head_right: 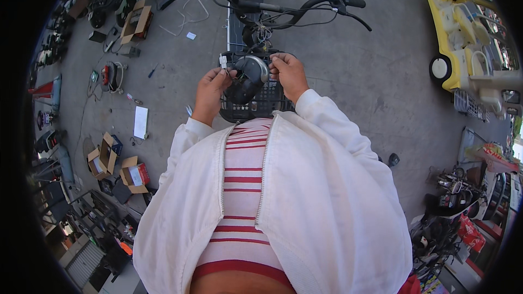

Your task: The person removes a pink headlight from an electric scooter using a screwdriver, then connects wires to the headlight and places it in the front basket. The person continues to adjust the wiring and components near the handlebars.

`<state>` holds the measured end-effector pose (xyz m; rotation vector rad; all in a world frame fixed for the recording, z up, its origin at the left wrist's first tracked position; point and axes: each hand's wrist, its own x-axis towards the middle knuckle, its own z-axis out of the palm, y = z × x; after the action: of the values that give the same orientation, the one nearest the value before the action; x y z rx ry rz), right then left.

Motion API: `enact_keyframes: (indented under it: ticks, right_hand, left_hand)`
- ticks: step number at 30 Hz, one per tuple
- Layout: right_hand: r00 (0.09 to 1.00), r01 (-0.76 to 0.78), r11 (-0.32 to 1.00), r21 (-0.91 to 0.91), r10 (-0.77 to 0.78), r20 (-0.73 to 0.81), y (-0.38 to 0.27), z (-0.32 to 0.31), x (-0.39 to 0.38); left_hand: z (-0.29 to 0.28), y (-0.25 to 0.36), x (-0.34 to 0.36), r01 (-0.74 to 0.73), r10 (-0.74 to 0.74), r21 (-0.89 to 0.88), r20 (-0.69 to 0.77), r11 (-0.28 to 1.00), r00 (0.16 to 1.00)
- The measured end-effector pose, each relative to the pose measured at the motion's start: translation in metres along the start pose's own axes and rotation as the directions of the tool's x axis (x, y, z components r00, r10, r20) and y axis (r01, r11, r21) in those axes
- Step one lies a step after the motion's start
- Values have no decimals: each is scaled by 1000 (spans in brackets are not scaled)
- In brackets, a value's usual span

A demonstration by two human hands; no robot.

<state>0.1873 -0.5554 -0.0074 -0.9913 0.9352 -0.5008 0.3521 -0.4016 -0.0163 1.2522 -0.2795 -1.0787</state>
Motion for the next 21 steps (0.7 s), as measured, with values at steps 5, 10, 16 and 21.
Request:
enact_keyframes:
  ticks: [5,10,16,21]
  right_hand:
    - [997,53,998,47,-50,-57,3,-4,15]
    - [998,-58,997,46,59,-25,-9,-8,42]
    - [950,-242,970,40,228,215,-16,-15,63]
    - [924,-282,959,19,266,275,-21,-13,62]
  left_hand:
    - [14,9,1,-56,37,193,101,980,994]
    - [27,7,11,-99,32,383,179,918,983]
    - [38,-3,24,-107,36,390,183,915,982]
    - [46,3,38,-99,36,534,127,840,991]
